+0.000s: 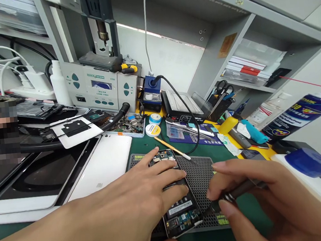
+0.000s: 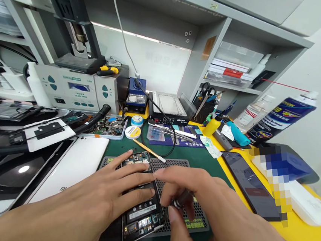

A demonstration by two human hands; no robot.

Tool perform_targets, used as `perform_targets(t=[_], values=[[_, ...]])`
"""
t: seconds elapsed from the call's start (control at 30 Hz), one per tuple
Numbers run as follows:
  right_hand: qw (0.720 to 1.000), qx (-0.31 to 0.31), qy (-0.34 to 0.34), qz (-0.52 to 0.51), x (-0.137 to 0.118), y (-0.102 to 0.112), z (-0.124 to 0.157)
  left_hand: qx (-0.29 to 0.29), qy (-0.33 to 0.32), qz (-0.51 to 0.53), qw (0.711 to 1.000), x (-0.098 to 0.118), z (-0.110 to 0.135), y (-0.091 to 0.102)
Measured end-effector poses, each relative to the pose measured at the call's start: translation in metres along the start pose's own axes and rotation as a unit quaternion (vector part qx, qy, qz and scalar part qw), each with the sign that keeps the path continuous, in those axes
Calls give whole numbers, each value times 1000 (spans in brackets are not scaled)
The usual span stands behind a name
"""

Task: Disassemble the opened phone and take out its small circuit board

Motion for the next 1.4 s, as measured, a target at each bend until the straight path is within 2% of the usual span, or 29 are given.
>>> perform_targets(t=[0.13, 0.37, 0.57, 0.73, 1.0, 1.1, 1.27, 1.4], values=[[998, -7, -12, -54, 1, -1, -1, -9, 5, -8, 1000, 1, -1, -1], [996, -10, -16, -90, 2, -2, -6, 1, 13, -18, 1000, 4, 0, -3], [996, -5, -20, -86, 1, -2, -5, 0, 12, -15, 1000, 2, 0, -3], [995, 4, -28, -91, 0, -4, -5, 25, 25, -18, 999, 3, -1, 1], [994, 12, -20, -103, 0, 0, -6, 8, 19, -14, 1000, 3, 0, 1], [994, 11, -31, -105, 0, 1, -7, 9, 9, -5, 1000, 2, 0, 0], [993, -1, -47, -106, 3, 4, -8, 43, 6, 26, 999, 2, 0, 0], [977, 37, -117, -175, 6, 6, -14, 59, 12, 61, 996, 4, -4, 1]])
Point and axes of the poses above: each hand's wrist, its own z-axis away from the middle knuckle, its own y-axis out of the back of the hand, x = y × z, the point moved 2 cm from there along -z, towards the middle knuckle
